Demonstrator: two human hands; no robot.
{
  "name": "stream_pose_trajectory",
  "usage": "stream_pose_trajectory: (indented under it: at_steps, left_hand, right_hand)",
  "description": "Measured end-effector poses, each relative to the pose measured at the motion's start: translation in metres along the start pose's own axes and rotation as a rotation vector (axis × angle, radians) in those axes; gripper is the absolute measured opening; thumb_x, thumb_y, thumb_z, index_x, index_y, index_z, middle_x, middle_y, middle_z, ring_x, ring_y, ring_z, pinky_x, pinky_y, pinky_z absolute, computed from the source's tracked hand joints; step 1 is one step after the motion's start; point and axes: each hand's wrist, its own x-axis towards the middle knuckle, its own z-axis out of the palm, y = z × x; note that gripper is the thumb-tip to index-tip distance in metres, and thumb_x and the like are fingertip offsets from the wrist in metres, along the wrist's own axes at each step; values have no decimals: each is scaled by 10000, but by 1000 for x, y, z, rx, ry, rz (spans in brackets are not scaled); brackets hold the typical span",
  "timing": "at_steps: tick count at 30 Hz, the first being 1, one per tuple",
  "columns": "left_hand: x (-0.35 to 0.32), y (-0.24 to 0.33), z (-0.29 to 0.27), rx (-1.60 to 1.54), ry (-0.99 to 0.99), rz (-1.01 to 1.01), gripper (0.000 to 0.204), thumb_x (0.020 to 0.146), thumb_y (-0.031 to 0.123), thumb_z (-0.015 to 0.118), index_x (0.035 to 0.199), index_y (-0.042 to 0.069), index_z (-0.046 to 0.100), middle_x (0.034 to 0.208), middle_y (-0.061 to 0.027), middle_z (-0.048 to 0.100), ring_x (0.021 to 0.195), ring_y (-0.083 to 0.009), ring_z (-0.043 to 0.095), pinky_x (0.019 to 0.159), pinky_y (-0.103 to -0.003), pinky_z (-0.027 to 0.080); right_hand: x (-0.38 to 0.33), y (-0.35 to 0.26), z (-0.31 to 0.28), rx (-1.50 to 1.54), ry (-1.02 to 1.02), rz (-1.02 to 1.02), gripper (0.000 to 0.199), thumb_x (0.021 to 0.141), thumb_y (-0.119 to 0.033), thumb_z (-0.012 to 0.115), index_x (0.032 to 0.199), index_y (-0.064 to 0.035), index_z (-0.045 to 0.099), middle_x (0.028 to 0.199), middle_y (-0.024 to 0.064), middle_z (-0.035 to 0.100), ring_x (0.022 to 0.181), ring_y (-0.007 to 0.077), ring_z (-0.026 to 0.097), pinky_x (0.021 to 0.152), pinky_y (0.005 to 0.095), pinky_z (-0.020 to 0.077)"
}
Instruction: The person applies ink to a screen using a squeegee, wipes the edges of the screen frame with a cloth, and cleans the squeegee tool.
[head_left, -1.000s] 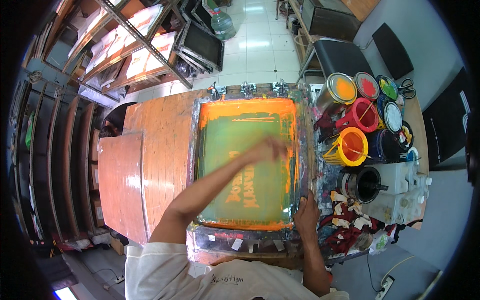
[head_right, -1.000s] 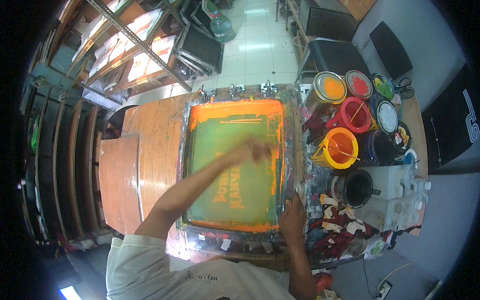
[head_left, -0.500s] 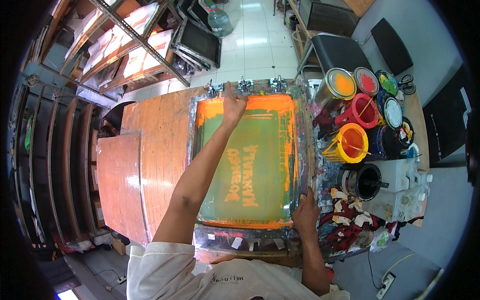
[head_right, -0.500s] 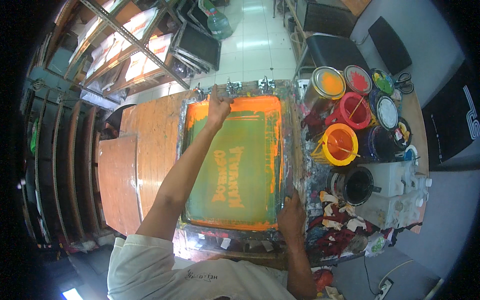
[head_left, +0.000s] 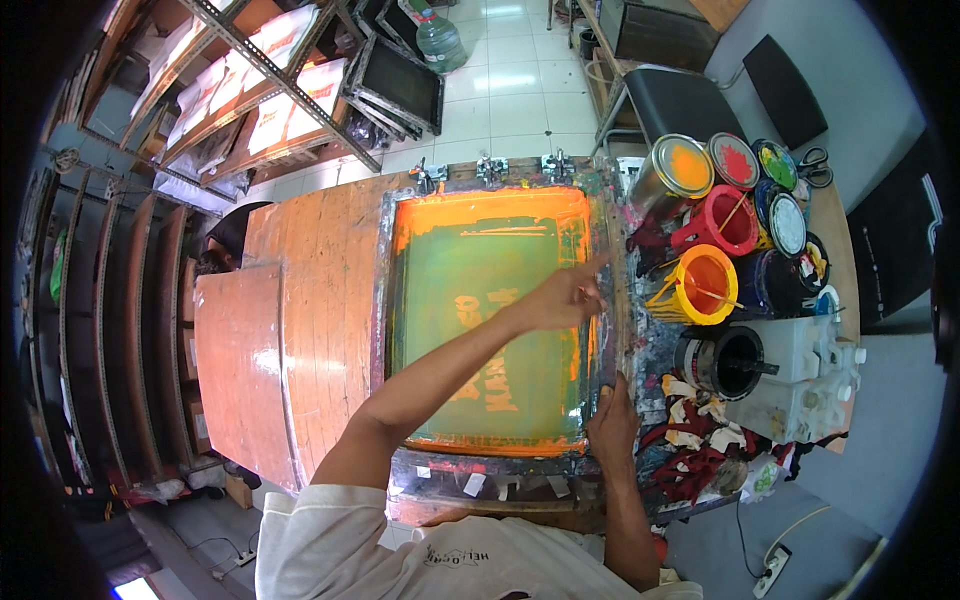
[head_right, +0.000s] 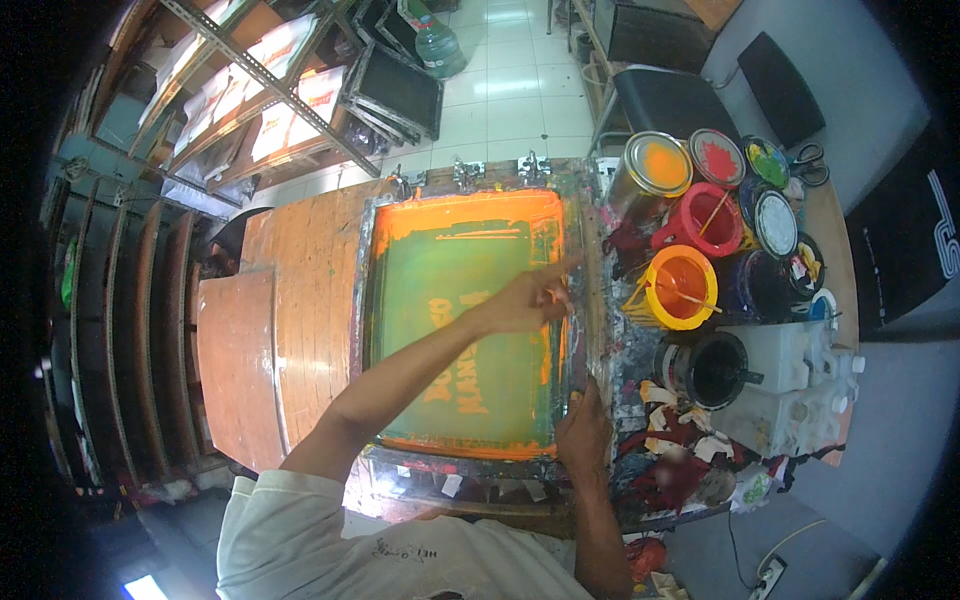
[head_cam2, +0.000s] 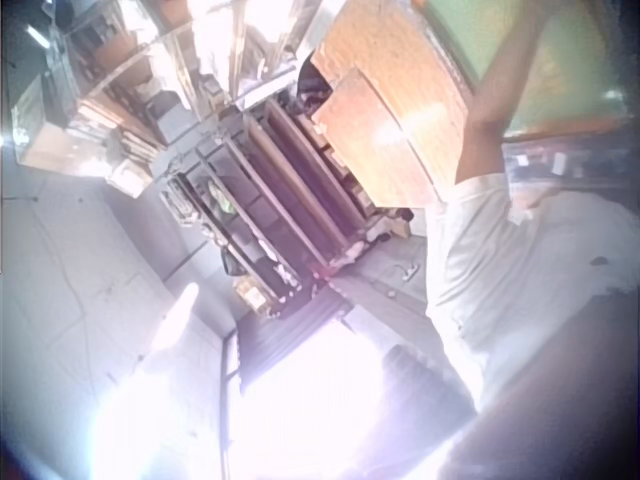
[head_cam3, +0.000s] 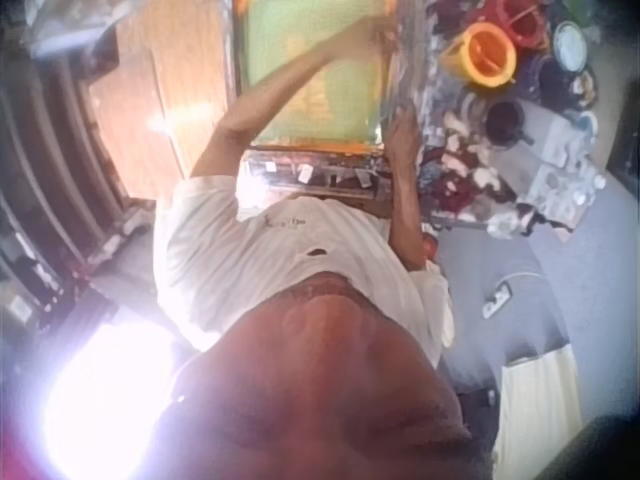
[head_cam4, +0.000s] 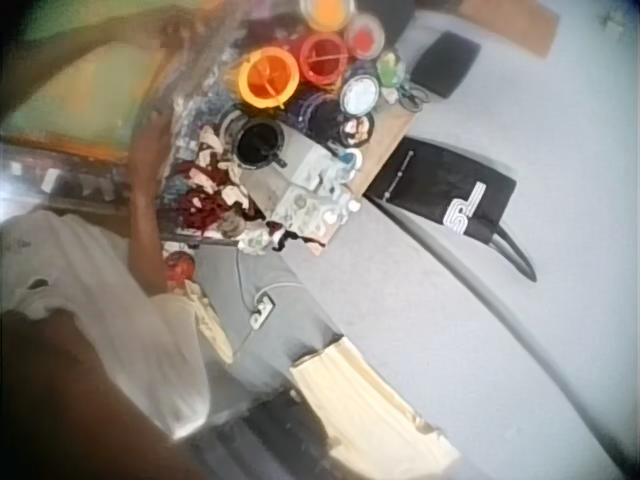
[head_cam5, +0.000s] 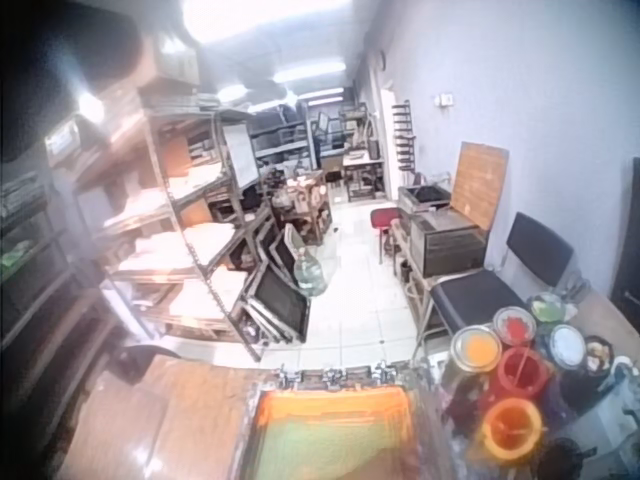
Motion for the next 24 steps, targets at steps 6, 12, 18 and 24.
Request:
stream_pose_trajectory:
  at_steps: [6, 12, 18, 24]
  left_hand:
    - [53, -7, -35, 664, 288, 196, 475, 935, 106, 572, 1402, 70, 489, 1074, -141, 632, 881, -275, 631, 728, -389, 535]
    - [123, -19, -156, 1477, 94, 537, 499, 860, 186, 638, 1343, 105, 539, 1290, -51, 562, 1106, -257, 563, 965, -375, 504]
    - [159, -10, -172, 1570, -326, 669, 364, 787, 179, 722, 1124, 100, 609, 1121, -55, 569, 1053, -250, 594, 910, -364, 532]
    - [160, -5, -174, 1469, -350, 633, 274, 816, 197, 710, 1046, 83, 613, 983, -98, 594, 807, -331, 659, 758, -429, 559]
  right_hand:
    - [3, 7, 2, 18, -9, -23, 432, 990, -111, 438, 1378, 77, 417, 1164, 352, 596, 1033, 507, 608, 864, 529, 489]
    - [2, 9, 2, 46, 2, -70, 437, 1000, -129, 428, 1374, 97, 416, 1169, 365, 591, 1018, 518, 612, 852, 530, 498]
    - [3, 11, 1, 42, -29, -50, 449, 995, -121, 436, 1383, 102, 404, 1217, 369, 571, 1069, 520, 594, 896, 519, 488]
    - [3, 14, 4, 96, -52, -16, 489, 957, -115, 484, 1386, 91, 373, 1201, 356, 560, 1084, 523, 558, 907, 561, 448]
